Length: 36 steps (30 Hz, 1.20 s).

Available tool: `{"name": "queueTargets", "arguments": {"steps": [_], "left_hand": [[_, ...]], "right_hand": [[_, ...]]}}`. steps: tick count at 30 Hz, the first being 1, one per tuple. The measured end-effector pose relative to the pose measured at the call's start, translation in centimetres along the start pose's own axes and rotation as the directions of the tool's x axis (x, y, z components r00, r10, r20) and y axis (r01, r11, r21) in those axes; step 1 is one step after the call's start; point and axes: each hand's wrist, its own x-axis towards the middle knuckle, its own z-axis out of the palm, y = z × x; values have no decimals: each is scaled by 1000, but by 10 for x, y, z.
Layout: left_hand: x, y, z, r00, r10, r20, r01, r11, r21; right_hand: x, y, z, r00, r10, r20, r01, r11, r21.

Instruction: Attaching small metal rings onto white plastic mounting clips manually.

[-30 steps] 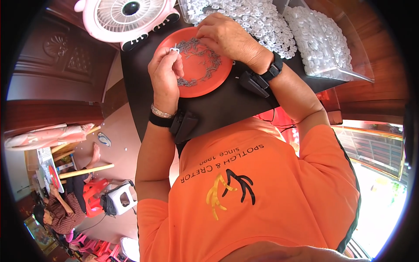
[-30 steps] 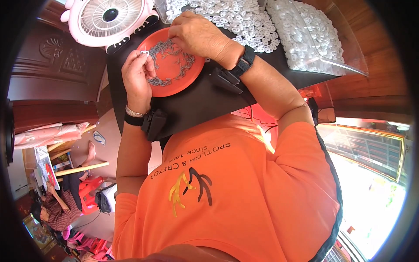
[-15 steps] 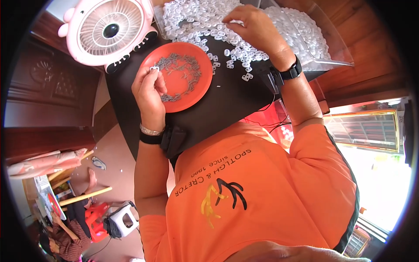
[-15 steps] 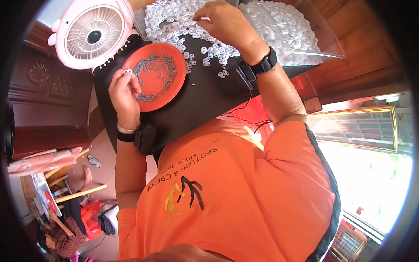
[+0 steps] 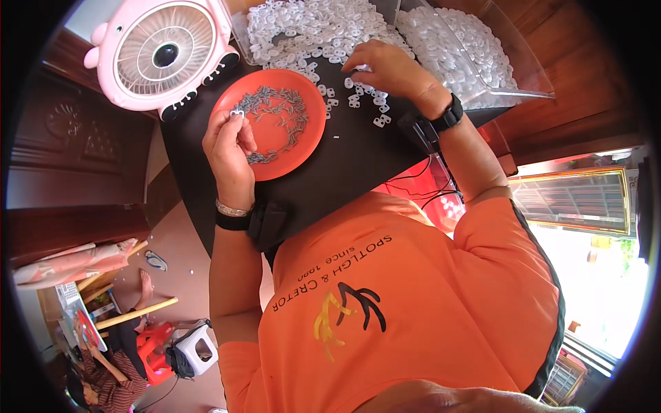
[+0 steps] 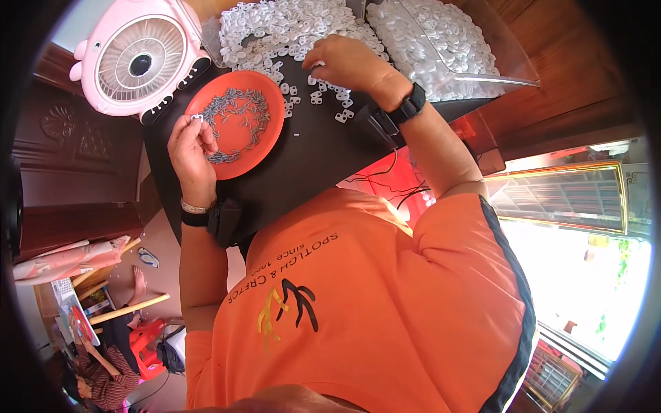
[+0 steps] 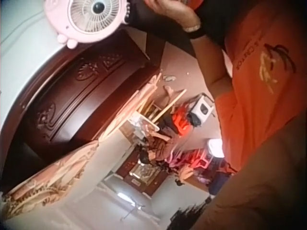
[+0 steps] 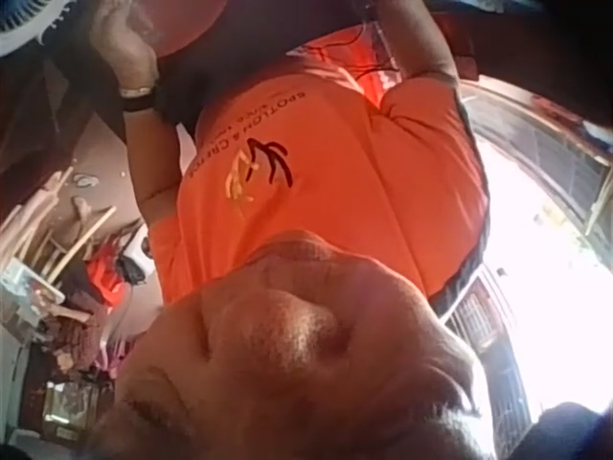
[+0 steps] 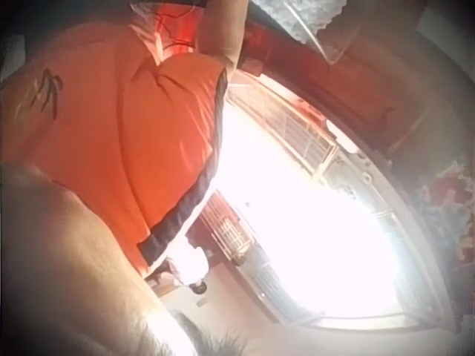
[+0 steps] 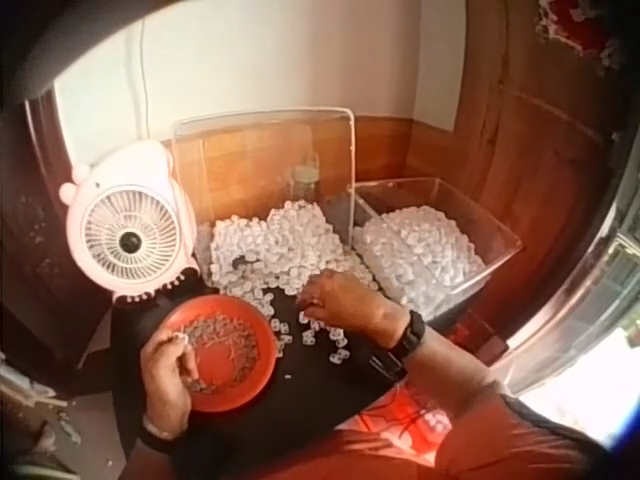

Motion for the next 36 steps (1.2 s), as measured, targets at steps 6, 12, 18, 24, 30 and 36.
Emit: {"name": "queueTargets", "arguments": {"steps": [6,12,18,24,30,36], "left_hand": [[0,-1,2,1000,22,-14,-22,1000,-23],[-1,2,1,1000,15,3,-15,1000,-18],[-5,4,2,997,4,81,-3,1000,-19],[-7,6,7,989,2,150,6,998,-58],[-8,6,5,984,32,177,1,983,-185],[-1,4,1,988,53,143,-20,974,-225]], "right_hand": [[6,-1,20,995,-17,94,24,997,-78],[17,-12,11,974,114,195,-133,988,83],[44,-48,10,975,95,200,-219,545,809],[66,-83,32,991,-17,134,-120,330,936],[67,-111,41,993,32,113,-117,245,962],[60,-106,50,997,63,55,-69,254,965]]}}
